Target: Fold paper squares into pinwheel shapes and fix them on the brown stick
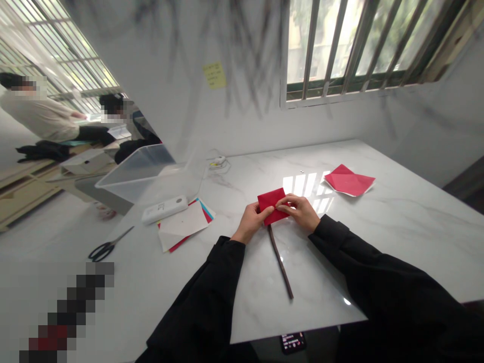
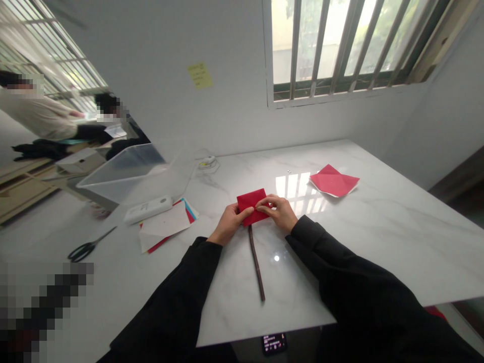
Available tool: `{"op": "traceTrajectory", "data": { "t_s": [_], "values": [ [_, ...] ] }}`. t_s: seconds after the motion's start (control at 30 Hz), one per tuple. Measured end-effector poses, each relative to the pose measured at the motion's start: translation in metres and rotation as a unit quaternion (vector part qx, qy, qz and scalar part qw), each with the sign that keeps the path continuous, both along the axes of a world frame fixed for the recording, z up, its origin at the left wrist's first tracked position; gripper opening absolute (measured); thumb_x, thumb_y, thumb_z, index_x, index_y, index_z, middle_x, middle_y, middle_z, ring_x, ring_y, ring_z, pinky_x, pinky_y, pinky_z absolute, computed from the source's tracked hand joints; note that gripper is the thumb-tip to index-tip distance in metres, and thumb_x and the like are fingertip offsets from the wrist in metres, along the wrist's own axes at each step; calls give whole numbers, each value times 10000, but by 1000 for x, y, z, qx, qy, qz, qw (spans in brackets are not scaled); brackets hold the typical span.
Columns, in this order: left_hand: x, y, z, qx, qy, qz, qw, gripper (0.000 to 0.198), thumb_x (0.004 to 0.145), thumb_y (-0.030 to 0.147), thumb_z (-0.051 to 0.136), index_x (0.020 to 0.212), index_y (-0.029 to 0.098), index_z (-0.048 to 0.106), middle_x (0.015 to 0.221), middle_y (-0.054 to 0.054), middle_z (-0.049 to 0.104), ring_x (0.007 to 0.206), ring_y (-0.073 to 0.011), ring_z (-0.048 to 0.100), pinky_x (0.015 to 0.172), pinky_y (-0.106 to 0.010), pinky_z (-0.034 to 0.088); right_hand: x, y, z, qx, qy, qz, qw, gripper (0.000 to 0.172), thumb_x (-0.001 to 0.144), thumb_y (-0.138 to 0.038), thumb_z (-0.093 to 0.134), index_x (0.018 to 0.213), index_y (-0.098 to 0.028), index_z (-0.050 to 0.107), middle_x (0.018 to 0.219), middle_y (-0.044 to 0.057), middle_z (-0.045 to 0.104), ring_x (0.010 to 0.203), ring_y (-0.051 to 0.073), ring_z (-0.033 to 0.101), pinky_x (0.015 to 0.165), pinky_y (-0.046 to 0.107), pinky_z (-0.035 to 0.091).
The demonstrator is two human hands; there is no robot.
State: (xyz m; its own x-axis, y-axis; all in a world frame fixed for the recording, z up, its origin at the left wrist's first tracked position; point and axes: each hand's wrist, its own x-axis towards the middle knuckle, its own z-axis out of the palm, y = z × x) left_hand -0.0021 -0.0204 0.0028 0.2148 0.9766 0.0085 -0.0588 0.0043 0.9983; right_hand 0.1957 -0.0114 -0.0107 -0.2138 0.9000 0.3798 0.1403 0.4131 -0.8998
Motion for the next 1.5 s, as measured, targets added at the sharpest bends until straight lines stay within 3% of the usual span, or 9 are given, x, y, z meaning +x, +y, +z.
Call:
{"op": "traceTrajectory", "data": {
  "t_s": [0.27,0.67,1.03,1.1,1.2,1.3,1.5],
  "values": [
    [0,-3,5,7,2,-6,1000,464,719,455,880,1012,109,783,985,-96,798,849,-220,716,818,-318,550,-7,-4,2,-87,86,19,992,284,794,-470,808,878,-202,768,905,55,761,853,209,688,798,356,548],
    [2,-6,10,6,5,-5,1000,492,734,465,877,1058,107,779,1025,-106,798,872,-225,727,844,-327,563,-9,-5,2,-87,121,15,989,293,774,-448,825,893,-194,740,888,38,740,822,183,663,796,340,532],
    [3,-4,7,40,30,26,998,486,723,491,877,1008,109,781,913,-87,792,797,-209,712,737,-301,561,-10,-7,3,-98,131,28,986,357,783,-482,825,975,-204,710,916,40,738,830,196,686,785,344,570],
    [3,-4,8,39,30,24,998,496,726,496,873,1020,108,782,920,-91,793,797,-209,713,745,-306,565,-10,-8,3,-107,153,46,981,457,789,-471,828,1144,-219,692,970,49,746,870,210,705,814,362,586],
    [3,-4,8,40,30,23,998,507,730,501,869,1036,105,782,959,-104,797,832,-225,725,781,-328,579,-11,-9,3,-112,183,50,975,804,782,-450,843,1482,-259,496,1005,48,751,902,227,724,863,406,602],
    [4,-5,9,41,27,25,998,515,724,494,875,1051,108,779,1006,-114,798,886,-245,736,831,-356,592,-11,-7,1,-119,189,43,974,971,764,-448,858,1576,-262,358,1024,58,760,901,238,735,876,435,612],
    [4,-4,7,41,23,33,998,487,725,482,877,1028,114,782,990,-109,800,864,-239,740,834,-362,601,-11,-5,0,-80,144,30,986,490,781,-494,836,1148,-205,687,1094,92,770,999,265,731,928,433,593]
  ]
}}
